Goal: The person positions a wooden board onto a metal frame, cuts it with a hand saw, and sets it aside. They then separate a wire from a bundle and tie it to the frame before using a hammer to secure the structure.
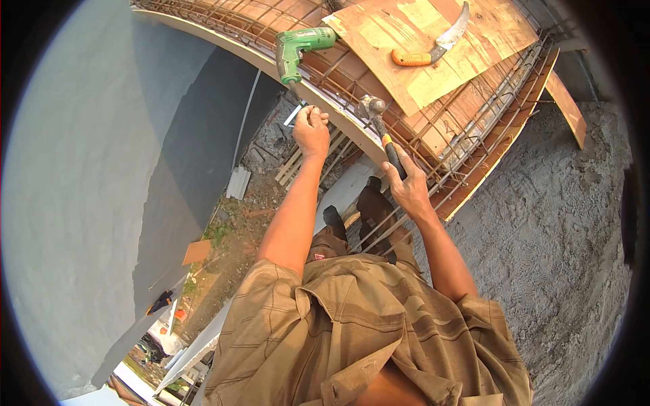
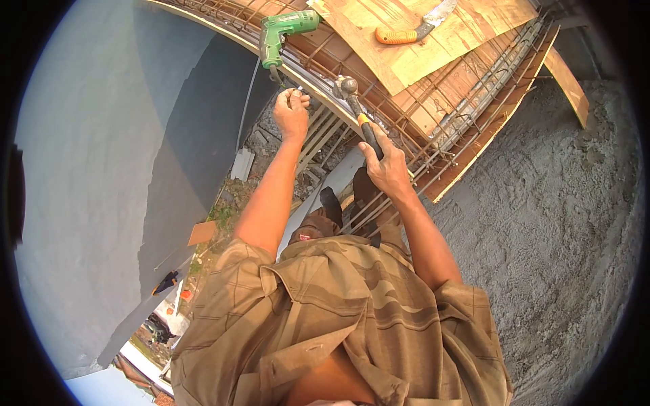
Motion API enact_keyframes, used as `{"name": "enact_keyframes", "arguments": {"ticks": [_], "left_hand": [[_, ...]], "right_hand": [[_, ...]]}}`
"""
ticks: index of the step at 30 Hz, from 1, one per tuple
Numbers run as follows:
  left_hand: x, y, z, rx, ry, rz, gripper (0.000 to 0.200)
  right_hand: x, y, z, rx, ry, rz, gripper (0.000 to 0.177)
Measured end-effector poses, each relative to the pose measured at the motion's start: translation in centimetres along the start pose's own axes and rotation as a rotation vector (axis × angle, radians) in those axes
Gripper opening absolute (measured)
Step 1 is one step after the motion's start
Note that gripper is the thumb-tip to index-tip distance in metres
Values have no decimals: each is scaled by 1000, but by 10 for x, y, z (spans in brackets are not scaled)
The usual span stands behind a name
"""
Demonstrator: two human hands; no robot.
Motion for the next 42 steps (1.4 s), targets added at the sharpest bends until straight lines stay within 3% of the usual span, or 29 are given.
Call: {"name": "enact_keyframes", "arguments": {"ticks": [4,7,10,14,17,21,22,23,24,25,28,31,34,37,42], "left_hand": [[-3,21,-27,178,245,202,19],[-10,35,-50,397,423,256,17],[-6,38,-50,432,428,324,17],[-14,30,-72,417,441,351,16],[-39,26,-93,-72,-93,647,16],[-163,-19,-212,-338,-507,1654,7],[-209,-39,-246,-248,-446,2062,8],[-248,-55,-275,-110,-350,2316,9],[-272,-68,-270,197,-283,2361,11],[-289,-84,-258,513,-206,2374,12],[-317,-119,-227,718,-38,2267,21],[-318,-126,-235,623,289,2011,15],[-304,-126,-223,998,492,1824,15],[-312,-128,-198,830,501,1721,15],[-303,-126,-200,757,292,1494,19]], "right_hand": [[-11,-11,-15,23,43,-76,51],[-14,-17,-20,10,-54,-146,51],[-23,-22,-26,110,123,-75,51],[-32,-27,-37,180,177,-49,56],[-46,-40,-45,142,138,-122,56],[-73,-55,-62,110,108,-206,56],[-81,-57,-69,108,127,-216,56],[-90,-59,-72,106,144,-225,57],[-98,-60,-73,133,188,-219,57],[-106,-60,-75,133,198,-229,57],[-129,-59,-82,132,230,-258,56],[-150,-53,-87,150,267,-278,54],[-170,-47,-94,132,216,-348,53],[-190,-47,-88,149,235,-367,53],[-210,-51,-89,154,252,-411,54]]}}
Point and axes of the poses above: each hand's wrist, its own x-axis towards the middle knuckle, its own y-axis out of the palm, z = x × y, the point moved 10 cm from there along x, towards the middle knuckle, and after that the axes turned 4 degrees about z, right-handed, at the moved point
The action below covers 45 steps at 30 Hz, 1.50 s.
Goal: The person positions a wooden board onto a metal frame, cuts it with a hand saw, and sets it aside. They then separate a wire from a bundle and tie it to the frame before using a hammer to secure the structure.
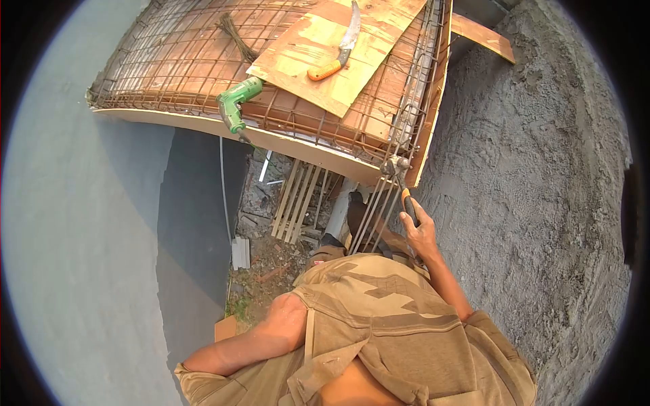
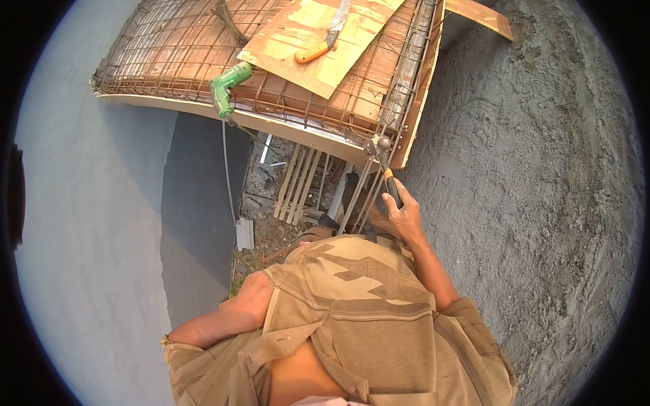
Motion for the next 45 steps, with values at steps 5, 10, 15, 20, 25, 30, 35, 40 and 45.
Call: {"name": "enact_keyframes", "arguments": {"ticks": [5,10,15,20,25,30,35,40,45], "left_hand": [[-14,-3,-6,1,80,40,25],[-21,-29,-24,-208,189,-67,21],[-43,-39,-5,53,227,-32,26],[-36,-38,-20,0,158,-10,27],[-30,-3,1,120,-119,-32,28],[-32,-5,12,-24,-160,1,29],[-46,-42,2,-576,36,-308,25],[-69,-66,-7,-209,-6,-344,22],[-70,-96,-52,83,12,-148,19]], "right_hand": [[-6,-3,-17,37,40,-5,55],[-11,-6,-10,8,-25,-57,52],[-12,-2,-5,15,-18,-45,52],[-8,4,-21,32,-32,-23,55],[-3,6,-29,-25,-118,-41,58],[1,8,-29,-12,-132,-12,59],[0,11,-25,-27,-100,0,58],[-3,12,-16,-6,-81,-2,56],[-5,15,-15,7,-111,8,55]]}}
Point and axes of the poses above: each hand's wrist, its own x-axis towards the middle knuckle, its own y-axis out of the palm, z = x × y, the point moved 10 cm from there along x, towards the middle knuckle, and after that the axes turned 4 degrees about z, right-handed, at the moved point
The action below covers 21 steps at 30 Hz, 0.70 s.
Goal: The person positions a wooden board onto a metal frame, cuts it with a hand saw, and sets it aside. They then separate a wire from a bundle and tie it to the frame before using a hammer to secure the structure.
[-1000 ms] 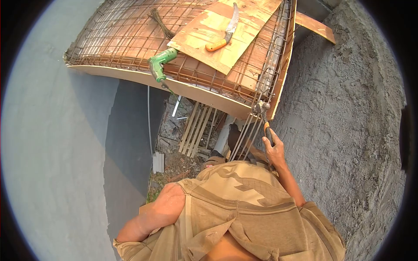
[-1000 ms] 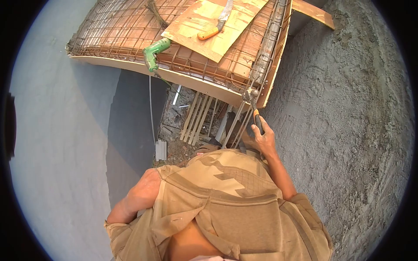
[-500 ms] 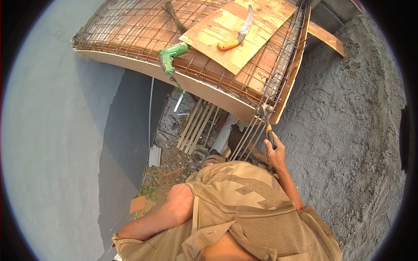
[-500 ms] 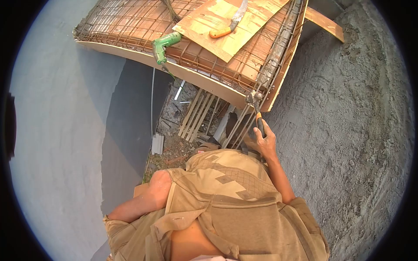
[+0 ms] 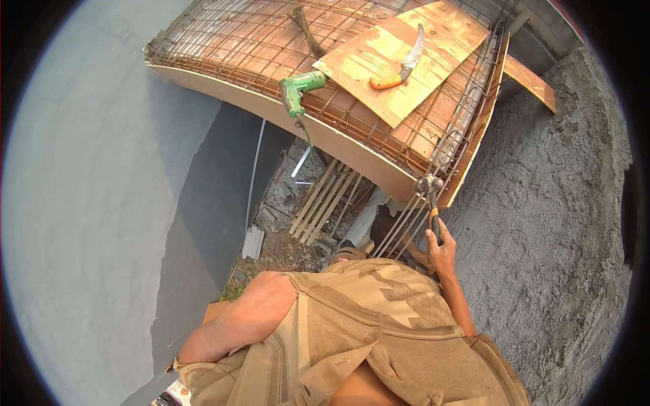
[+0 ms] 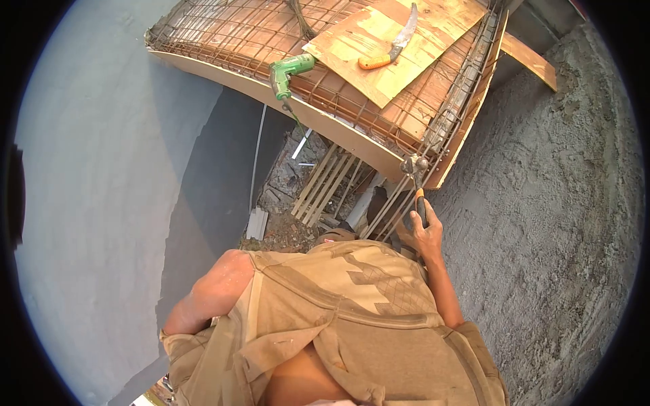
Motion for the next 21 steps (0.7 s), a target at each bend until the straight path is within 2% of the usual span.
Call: {"name": "enact_keyframes", "arguments": {"ticks": [4,8,10,11,13,16,19,21], "left_hand": [[-5,14,19,56,-39,296,18],[-1,-10,9,-204,73,196,15],[4,-19,28,-429,74,150,14],[5,-26,45,-611,8,54,12],[10,-34,77,-973,-44,-192,14],[21,-35,110,-1080,-101,-366,18],[35,1,125,-1097,-159,-245,20],[47,48,109,-1110,-195,26,20]], "right_hand": [[-3,0,1,-21,-21,-4,53],[-1,3,-6,-40,-111,-38,52],[-3,6,-2,3,57,34,50],[-7,8,7,28,183,86,49],[-7,11,3,29,176,89,49],[-1,12,-2,46,131,79,50],[-3,9,5,8,141,82,51],[1,8,3,-22,102,74,51]]}}
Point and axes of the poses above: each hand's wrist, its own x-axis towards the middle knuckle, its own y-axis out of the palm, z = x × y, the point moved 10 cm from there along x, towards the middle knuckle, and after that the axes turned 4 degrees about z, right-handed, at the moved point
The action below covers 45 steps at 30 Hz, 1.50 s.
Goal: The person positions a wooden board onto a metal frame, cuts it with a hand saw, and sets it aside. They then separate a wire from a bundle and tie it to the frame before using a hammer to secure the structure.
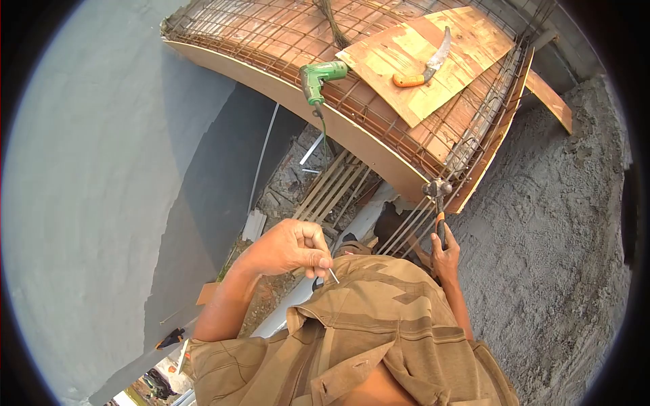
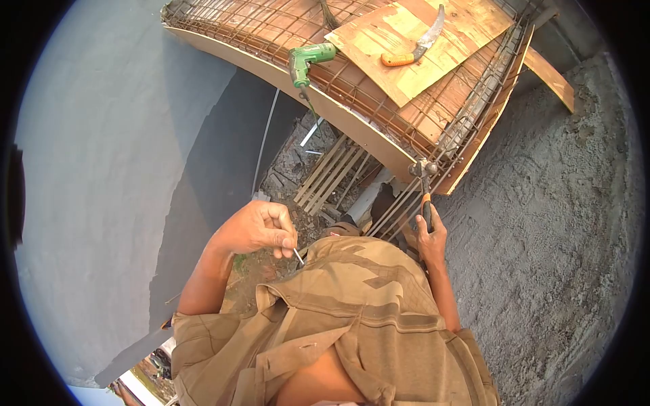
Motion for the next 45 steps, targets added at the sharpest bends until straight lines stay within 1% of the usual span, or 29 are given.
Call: {"name": "enact_keyframes", "arguments": {"ticks": [1,4,5,7,9,11,13,15,17,19,21,23,25,28,31,34,37,38,41,42,44,45], "left_hand": [[3,16,21,24,-107,109,19],[-2,48,55,273,-222,382,18],[-6,51,57,343,-263,416,20],[-16,54,56,485,-342,482,24],[-11,41,48,501,-222,426,24],[2,21,42,517,-102,362,24],[35,-29,23,347,112,14,22],[67,-84,7,470,278,-466,25],[115,-120,21,130,211,-663,23],[161,-148,18,91,301,-812,22],[206,-180,19,176,397,-894,17],[238,-205,27,229,411,-968,16],[255,-217,24,285,429,-1009,15],[266,-218,21,354,461,-1024,16],[268,-216,17,374,496,-1046,17],[273,-216,21,372,451,-1049,19],[277,-217,10,647,479,-1045,20],[273,-211,2,703,449,-1036,20],[272,-211,0,601,439,-992,20],[271,-210,-2,590,453,-987,19],[269,-209,-1,567,474,-974,19],[269,-208,-2,610,460,-981,19]], "right_hand": [[1,-1,-3,-5,-28,-14,51],[3,-1,-4,9,-46,-21,51],[3,-1,-2,18,-41,-19,52],[1,-2,-4,63,33,5,52],[1,-3,-5,79,61,15,53],[4,-5,-6,82,42,8,53],[7,-6,-8,88,26,-3,53],[10,-8,2,98,54,1,54],[13,-10,15,106,70,5,54],[23,-11,27,110,45,11,55],[37,-9,35,116,-56,4,54],[50,-7,44,89,-119,31,52],[60,-5,63,96,-121,52,53],[76,1,80,68,-171,78,55],[89,9,96,66,-110,130,54],[106,19,127,2,-205,154,53],[122,39,143,31,-211,234,51],[126,46,153,21,-161,278,51],[141,65,176,-18,-381,256,52],[146,72,183,-43,-496,241,51],[151,85,195,-62,-443,316,50],[152,91,202,-70,-415,351,50]]}}
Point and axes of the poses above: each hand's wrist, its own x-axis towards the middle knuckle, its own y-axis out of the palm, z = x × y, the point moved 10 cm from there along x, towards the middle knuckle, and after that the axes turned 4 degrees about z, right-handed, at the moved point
